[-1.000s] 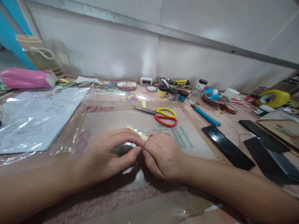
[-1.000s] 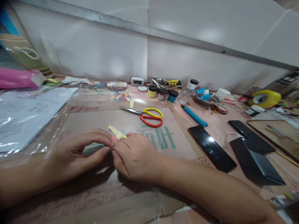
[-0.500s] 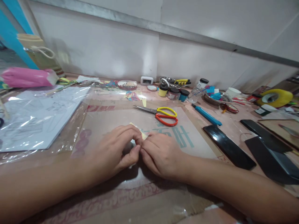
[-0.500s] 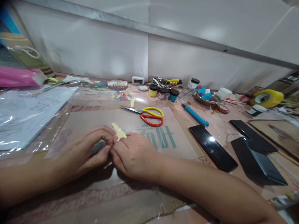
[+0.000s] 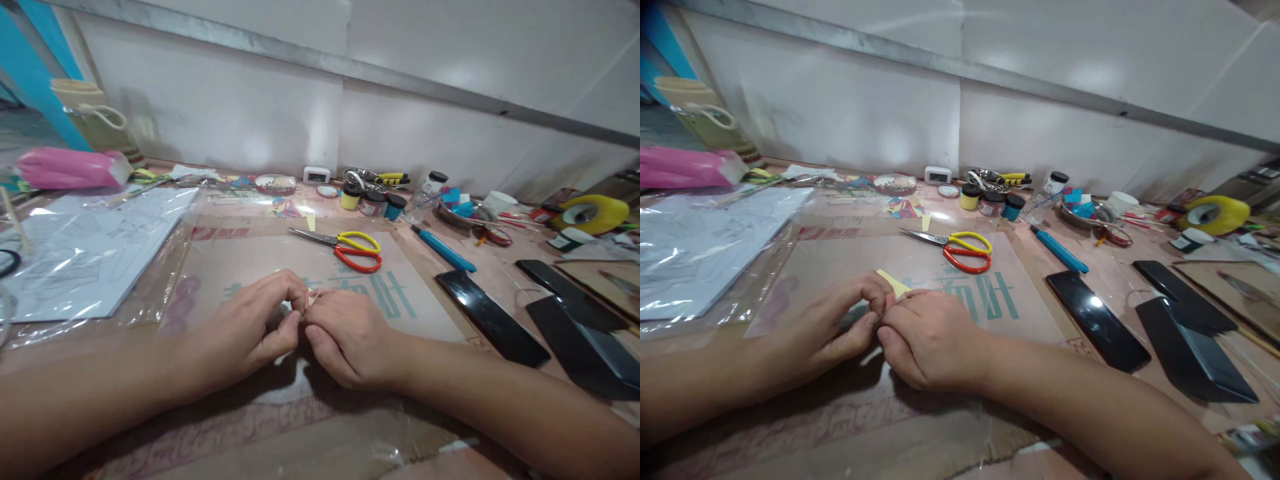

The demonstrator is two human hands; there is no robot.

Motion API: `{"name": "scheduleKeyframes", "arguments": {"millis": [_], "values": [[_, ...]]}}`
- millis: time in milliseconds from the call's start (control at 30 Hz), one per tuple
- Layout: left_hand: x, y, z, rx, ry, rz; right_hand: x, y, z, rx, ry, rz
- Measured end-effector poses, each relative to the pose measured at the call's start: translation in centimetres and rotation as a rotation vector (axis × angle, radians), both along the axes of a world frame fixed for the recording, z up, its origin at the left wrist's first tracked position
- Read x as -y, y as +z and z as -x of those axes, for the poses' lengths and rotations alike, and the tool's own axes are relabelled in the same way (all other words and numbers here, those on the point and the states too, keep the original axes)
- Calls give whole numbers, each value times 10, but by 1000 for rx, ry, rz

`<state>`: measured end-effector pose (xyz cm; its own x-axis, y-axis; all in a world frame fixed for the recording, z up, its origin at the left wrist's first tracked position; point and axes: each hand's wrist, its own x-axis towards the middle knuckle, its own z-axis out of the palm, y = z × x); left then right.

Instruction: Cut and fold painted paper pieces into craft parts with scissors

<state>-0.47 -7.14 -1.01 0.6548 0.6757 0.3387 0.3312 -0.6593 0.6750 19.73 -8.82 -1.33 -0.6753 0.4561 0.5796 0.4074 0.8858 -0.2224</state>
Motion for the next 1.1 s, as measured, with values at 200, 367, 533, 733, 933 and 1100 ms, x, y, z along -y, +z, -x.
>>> {"name": "scheduleKeyframes", "arguments": {"millis": [200, 367, 533, 733, 933, 1100], "values": [[0, -2, 0, 7, -27, -52, 1, 2, -1, -27, -25, 117], [1, -5, 0, -2, -14, -150, 3, 2, 0, -29, -44, 191], [0, -6, 1, -4, -26, -141, 3, 2, -1, -47, -27, 217], [-1, -5, 1, -8, -24, -138, 3, 3, -2, -65, -28, 250], [0, -5, 4, 35, 22, -60, 2, 3, -3, -69, -31, 204], [2, -6, 4, 39, 52, -42, 1, 2, -3, -59, -48, 108]]}}
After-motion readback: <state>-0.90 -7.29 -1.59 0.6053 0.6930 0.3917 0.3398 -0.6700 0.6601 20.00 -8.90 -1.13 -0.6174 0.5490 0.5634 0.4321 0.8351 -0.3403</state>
